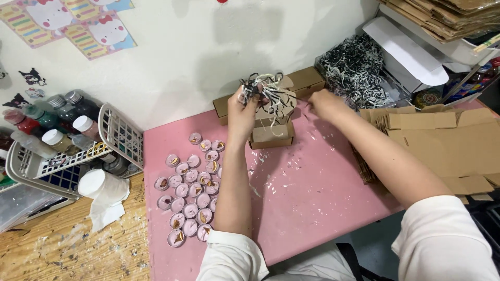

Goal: Folding cardboard boxes, placing paper filling material inside, and packing candle tins into plastic sleeves and boxes.

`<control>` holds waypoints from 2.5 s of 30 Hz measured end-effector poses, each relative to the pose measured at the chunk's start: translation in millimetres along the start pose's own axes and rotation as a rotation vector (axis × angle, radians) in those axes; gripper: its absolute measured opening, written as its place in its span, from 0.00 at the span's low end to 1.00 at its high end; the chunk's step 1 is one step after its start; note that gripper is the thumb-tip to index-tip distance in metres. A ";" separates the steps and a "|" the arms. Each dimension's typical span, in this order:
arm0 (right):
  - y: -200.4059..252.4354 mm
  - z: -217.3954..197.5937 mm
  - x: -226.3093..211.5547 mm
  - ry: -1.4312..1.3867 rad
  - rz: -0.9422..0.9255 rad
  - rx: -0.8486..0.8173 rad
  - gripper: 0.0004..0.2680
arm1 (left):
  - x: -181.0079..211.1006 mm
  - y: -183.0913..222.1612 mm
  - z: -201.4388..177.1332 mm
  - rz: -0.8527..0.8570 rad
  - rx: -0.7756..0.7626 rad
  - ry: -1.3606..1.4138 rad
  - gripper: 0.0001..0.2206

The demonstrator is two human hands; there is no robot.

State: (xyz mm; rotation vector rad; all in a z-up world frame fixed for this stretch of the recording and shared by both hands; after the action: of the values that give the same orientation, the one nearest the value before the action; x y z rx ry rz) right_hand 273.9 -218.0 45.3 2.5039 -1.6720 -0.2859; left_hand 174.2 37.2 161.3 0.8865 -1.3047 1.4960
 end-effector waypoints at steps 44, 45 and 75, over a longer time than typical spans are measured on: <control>12.5 -40.6 -122.1 -1.005 -0.391 0.315 0.22 | -104.9 -21.5 -24.2 -0.228 -0.096 -0.531 0.10; 8.0 -34.5 -119.3 -0.975 -0.360 0.284 0.16 | -101.1 -22.1 -22.4 -0.129 -0.115 -0.496 0.11; 13.1 -31.6 -124.1 -0.542 -0.474 0.303 0.13 | -64.5 -6.8 -5.2 -0.117 -0.164 -0.663 0.28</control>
State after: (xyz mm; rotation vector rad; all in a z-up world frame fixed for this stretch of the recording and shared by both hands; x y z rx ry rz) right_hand 222.8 -108.7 90.1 3.2581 -1.2975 -0.8852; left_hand 200.7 30.6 102.3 1.3877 -1.7773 1.0115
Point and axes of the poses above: each hand's wrist, its own y-axis away from the middle knuckle, its own z-axis out of the palm, x = y × z, the point moved 8 cm from there along -y, towards the middle knuckle, and after that the axes turned 10 degrees about -z, right-handed, at the moved point
